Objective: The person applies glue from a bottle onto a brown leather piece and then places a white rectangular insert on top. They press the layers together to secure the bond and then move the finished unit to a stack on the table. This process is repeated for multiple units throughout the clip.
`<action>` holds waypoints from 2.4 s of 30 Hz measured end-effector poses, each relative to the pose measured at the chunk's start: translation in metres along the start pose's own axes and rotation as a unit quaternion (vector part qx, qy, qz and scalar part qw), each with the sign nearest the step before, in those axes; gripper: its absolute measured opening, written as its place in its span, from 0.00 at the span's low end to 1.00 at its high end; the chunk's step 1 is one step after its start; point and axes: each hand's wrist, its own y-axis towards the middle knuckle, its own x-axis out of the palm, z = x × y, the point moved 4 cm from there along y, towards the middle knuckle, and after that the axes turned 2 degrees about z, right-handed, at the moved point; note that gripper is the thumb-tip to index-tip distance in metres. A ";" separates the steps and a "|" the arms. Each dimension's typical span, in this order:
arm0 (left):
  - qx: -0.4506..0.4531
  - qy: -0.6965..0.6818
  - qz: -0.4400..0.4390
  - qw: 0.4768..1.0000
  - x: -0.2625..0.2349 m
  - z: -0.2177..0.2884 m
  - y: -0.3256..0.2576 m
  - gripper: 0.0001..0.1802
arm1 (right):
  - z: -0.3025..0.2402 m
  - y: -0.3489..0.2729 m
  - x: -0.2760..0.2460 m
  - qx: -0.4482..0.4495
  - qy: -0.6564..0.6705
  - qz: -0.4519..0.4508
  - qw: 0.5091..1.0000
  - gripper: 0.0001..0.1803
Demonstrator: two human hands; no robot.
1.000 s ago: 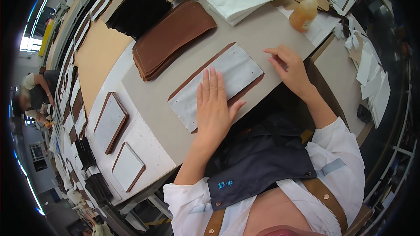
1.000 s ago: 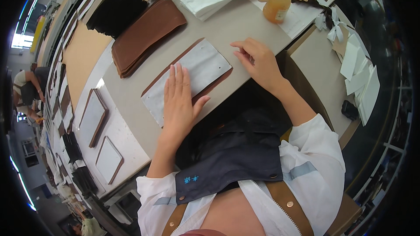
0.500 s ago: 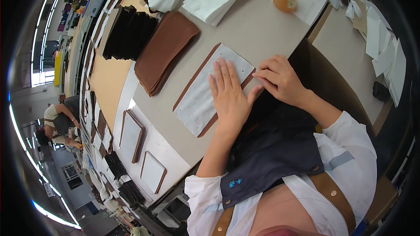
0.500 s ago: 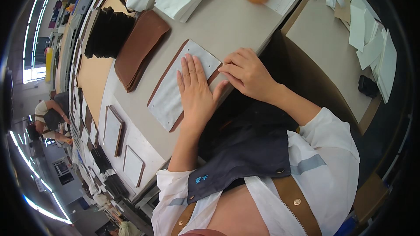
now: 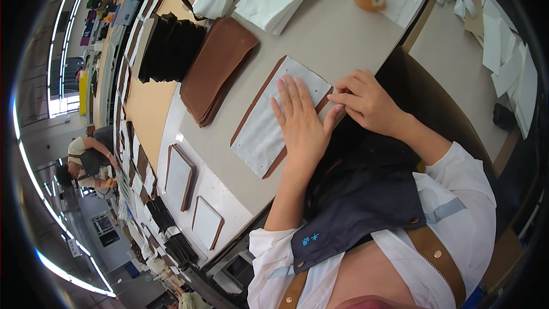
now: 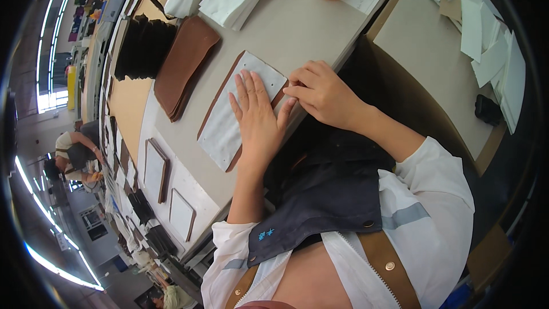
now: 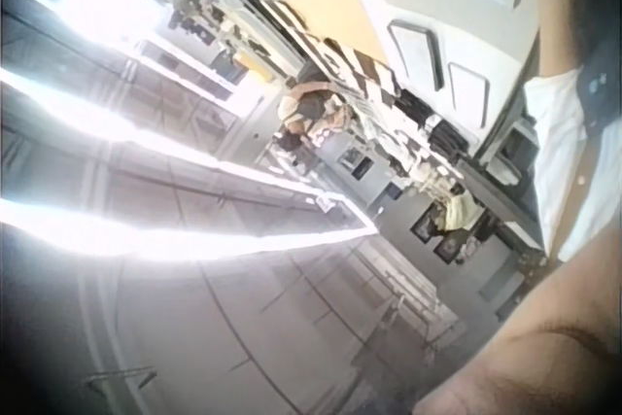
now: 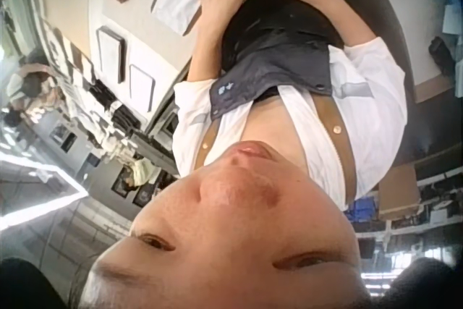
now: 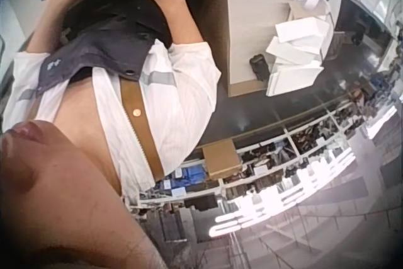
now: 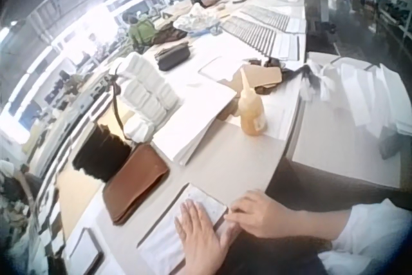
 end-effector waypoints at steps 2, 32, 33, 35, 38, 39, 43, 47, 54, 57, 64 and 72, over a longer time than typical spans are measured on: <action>-0.004 -0.002 -0.001 1.000 0.002 0.001 0.000 0.57 | 0.000 0.000 0.000 -0.002 0.006 -0.003 1.000 0.12; -0.005 -0.513 0.077 0.855 -0.063 -0.003 -0.017 0.49 | 0.006 0.002 -0.005 0.043 0.074 0.034 0.996 0.16; -0.020 -0.459 0.127 0.879 -0.071 -0.024 -0.030 0.45 | 0.004 0.005 -0.006 0.054 0.070 0.047 0.995 0.16; -0.060 -0.359 0.218 0.905 -0.077 -0.067 -0.058 0.35 | -0.002 0.014 -0.004 0.017 0.028 0.042 0.999 0.16; -0.164 -0.211 0.239 0.934 -0.085 -0.101 -0.110 0.18 | -0.016 0.030 0.005 -0.063 0.006 0.008 0.998 0.14; -0.167 -0.177 0.245 0.938 -0.087 -0.106 -0.121 0.14 | -0.020 0.035 0.009 -0.095 0.003 -0.007 0.995 0.13; -0.151 -0.075 0.257 0.952 -0.082 -0.113 -0.149 0.09 | -0.035 0.047 0.028 -0.198 -0.014 -0.079 0.977 0.09; -0.123 -0.052 0.238 0.962 -0.079 -0.111 -0.153 0.09 | -0.048 0.050 0.047 -0.288 -0.051 -0.105 0.950 0.05; -0.072 -0.077 0.226 0.968 -0.065 -0.099 -0.138 0.12 | -0.061 0.055 0.065 -0.344 -0.140 -0.156 0.915 0.03; -0.044 -0.069 0.216 0.973 -0.058 -0.091 -0.123 0.15 | -0.062 0.053 0.068 -0.343 -0.161 -0.154 0.913 0.02; -0.047 -0.078 0.176 0.980 -0.050 -0.084 -0.106 0.20 | -0.062 0.066 0.068 -0.272 -0.102 -0.203 0.935 0.08; -0.057 -0.066 0.168 0.982 -0.053 -0.085 -0.101 0.21 | -0.060 0.078 0.067 -0.209 -0.018 -0.218 0.953 0.06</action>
